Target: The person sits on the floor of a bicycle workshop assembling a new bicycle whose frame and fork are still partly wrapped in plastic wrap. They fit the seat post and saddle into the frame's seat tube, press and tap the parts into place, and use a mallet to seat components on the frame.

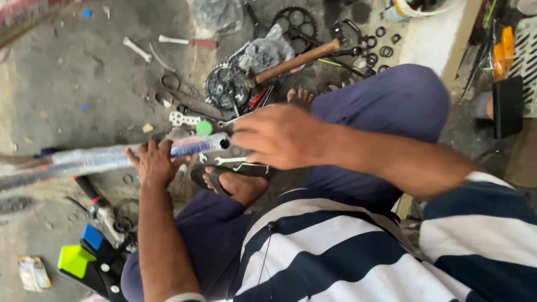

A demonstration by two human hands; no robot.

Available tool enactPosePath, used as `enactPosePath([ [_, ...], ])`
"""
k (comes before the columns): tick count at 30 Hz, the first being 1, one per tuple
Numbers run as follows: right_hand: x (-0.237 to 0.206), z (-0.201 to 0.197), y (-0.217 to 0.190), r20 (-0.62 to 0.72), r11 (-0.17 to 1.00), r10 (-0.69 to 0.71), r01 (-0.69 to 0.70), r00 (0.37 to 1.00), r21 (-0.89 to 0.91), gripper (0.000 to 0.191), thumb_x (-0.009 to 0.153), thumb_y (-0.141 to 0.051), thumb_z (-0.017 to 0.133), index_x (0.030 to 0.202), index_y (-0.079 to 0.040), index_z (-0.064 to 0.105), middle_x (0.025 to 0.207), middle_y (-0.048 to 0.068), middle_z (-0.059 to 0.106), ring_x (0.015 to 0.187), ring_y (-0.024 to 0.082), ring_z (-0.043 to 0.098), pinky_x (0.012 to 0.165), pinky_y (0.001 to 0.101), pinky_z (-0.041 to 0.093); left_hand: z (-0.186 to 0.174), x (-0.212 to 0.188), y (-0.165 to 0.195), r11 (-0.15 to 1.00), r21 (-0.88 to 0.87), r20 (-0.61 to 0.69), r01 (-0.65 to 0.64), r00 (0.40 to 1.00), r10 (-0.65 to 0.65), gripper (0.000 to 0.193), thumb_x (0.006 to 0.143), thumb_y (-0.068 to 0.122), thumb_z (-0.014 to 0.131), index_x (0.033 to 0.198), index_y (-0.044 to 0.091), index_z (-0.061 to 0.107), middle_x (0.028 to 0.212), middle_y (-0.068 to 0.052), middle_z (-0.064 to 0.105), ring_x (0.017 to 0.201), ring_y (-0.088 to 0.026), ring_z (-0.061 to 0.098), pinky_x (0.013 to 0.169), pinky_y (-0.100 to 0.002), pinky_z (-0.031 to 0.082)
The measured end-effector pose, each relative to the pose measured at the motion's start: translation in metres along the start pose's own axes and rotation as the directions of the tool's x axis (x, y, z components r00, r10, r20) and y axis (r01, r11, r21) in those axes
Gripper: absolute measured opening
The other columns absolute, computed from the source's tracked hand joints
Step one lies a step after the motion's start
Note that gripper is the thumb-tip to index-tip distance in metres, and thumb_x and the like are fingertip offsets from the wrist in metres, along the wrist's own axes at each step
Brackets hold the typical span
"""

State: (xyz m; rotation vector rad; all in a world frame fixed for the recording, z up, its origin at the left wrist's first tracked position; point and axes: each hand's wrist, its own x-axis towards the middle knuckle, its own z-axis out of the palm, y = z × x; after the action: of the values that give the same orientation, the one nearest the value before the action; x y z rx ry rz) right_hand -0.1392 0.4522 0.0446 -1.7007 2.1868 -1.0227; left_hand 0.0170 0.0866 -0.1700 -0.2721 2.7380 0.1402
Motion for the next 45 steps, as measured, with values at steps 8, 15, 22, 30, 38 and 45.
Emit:
enactPosePath([
  [8,-0.202,-0.138,0.117,-0.776,0.801,0.531,-0.499,0.34,0.33,0.015,0.11,-0.007,0.075,0.104,0.002,0.064,0.087,0.002,0.059,0.073,0.011,0.05,0.069,0.0258,0.039,-0.011,0.007,0.004,0.992,0.123,0.119,0.024,0.992,-0.039,0.079,0.078,0.076,0.066,0.137,0.025,0.063,0.141,-0.012,0.057,0.138,-0.042,0.045,0.115,-0.076,0.01],
  [15,-0.345,0.006,0.238,-0.677,0.259,0.736,-0.914,-0.024,0.314,0.016,0.09,-0.014,0.084,0.098,-0.005,0.075,0.09,0.009,0.076,0.079,0.019,0.073,0.075,0.0345,0.057,-0.02,0.005,0.011,0.986,0.169,0.162,0.019,0.986,-0.046,0.087,0.077,0.077,0.066,0.141,0.019,0.059,0.144,-0.017,0.056,0.139,-0.043,0.046,0.117,-0.073,0.012],
  [22,-0.348,0.036,0.256,-0.673,0.133,0.74,-0.98,0.0,0.146,0.015,0.081,-0.009,0.081,0.095,-0.005,0.074,0.09,0.017,0.074,0.083,0.038,0.071,0.074,0.0462,0.056,-0.021,0.007,0.011,0.978,0.209,0.196,0.015,0.979,-0.057,0.091,0.076,0.076,0.067,0.143,0.015,0.056,0.145,-0.019,0.053,0.141,-0.043,0.042,0.117,-0.071,0.012],
  [30,-0.325,0.033,0.286,-0.608,0.127,0.785,-0.991,0.119,-0.031,0.036,0.075,-0.023,0.087,0.103,-0.004,0.075,0.09,0.025,0.071,0.08,0.045,0.067,0.071,0.0551,0.052,-0.025,0.008,0.014,0.97,0.241,0.268,0.041,0.957,-0.108,0.088,0.079,0.075,0.065,0.144,0.016,0.057,0.148,-0.017,0.051,0.144,-0.041,0.04,0.12,-0.069,0.012],
  [38,-0.299,0.02,0.284,-0.451,0.357,0.893,-0.6,-0.008,0.716,0.039,0.087,-0.005,0.081,0.124,-0.004,0.068,0.111,0.013,0.073,0.1,0.023,0.07,0.089,0.0333,0.057,-0.024,0.008,0.016,0.98,0.196,0.212,0.037,0.974,-0.079,0.088,0.079,0.075,0.064,0.143,0.015,0.057,0.149,-0.017,0.051,0.144,-0.042,0.039,0.118,-0.069,0.014],
  [45,-0.218,-0.07,0.198,-0.344,0.393,0.798,0.006,0.495,0.919,0.046,0.088,0.006,0.075,0.132,0.0,0.064,0.116,0.005,0.072,0.104,0.012,0.068,0.095,0.027,0.056,-0.022,0.009,0.014,0.982,0.187,0.187,0.027,0.98,-0.062,0.083,0.08,0.078,0.062,0.137,0.017,0.061,0.146,-0.017,0.054,0.142,-0.039,0.044,0.117,-0.07,0.017],
])
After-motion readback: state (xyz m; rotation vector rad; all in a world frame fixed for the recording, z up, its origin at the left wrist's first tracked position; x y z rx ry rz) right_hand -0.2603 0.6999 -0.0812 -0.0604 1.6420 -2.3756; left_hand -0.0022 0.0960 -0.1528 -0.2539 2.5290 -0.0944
